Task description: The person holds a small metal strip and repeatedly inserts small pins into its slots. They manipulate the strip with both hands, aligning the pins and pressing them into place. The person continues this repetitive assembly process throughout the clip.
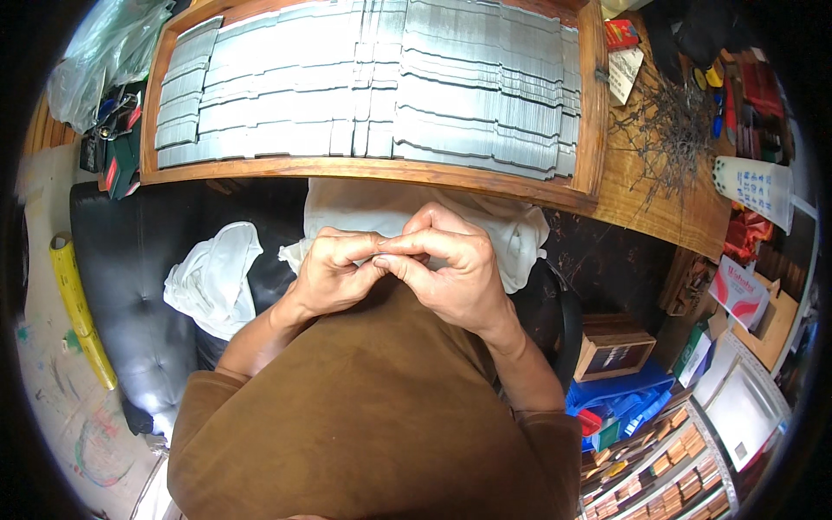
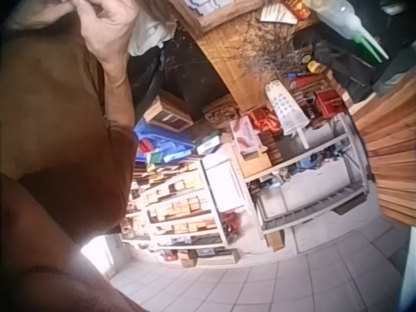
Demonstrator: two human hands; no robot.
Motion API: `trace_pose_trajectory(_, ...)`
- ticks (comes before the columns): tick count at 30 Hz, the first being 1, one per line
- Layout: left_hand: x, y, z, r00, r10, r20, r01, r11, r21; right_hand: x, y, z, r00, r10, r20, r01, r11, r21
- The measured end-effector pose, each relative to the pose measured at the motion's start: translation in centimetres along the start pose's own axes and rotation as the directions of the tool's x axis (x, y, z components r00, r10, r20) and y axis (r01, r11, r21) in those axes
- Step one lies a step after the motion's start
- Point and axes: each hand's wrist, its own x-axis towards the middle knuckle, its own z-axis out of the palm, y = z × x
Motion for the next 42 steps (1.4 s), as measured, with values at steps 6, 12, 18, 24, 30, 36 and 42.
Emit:
trace_pose_trajectory(6,0.3,0.5,0.1,0.999,0.023,-0.035,-0.026,0.997,-0.067,-0.1,0.1,0.2,1.0,0.008,-0.008,-0.008,1.0,-0.005)
trace_pose_trajectory(12,0.5,1.0,-0.1,1.0,-0.011,-0.018,0.01,0.999,-0.038,-0.1,-0.2,0.2,1.0,0.02,-0.014,-0.02,1.0,-0.013)
trace_pose_trajectory(18,0.2,-0.2,0.2,0.999,0.019,-0.028,-0.021,0.997,-0.07,-0.2,0.0,0.3,0.999,-0.043,-0.033,0.041,0.998,-0.057)
trace_pose_trajectory(24,0.7,0.8,-0.7,0.998,0.029,0.061,-0.023,0.994,-0.108,-0.6,-0.3,1.1,0.961,-0.088,-0.261,0.086,0.996,-0.021)
trace_pose_trajectory(30,0.5,0.4,-1.8,0.996,-0.06,0.062,0.071,0.98,-0.186,-1.4,-0.6,-3.1,0.994,0.099,0.041,-0.079,0.935,-0.345)
trace_pose_trajectory(36,2.0,-0.3,-1.0,0.827,-0.521,0.212,0.53,0.595,-0.603,-4.8,5.9,-9.0,0.798,0.534,-0.28,-0.562,0.489,-0.667)
trace_pose_trajectory(42,5.2,-4.8,2.2,0.686,-0.594,0.42,0.702,0.387,-0.598,-7.3,6.6,-9.8,0.731,0.568,-0.377,-0.681,0.638,-0.359)
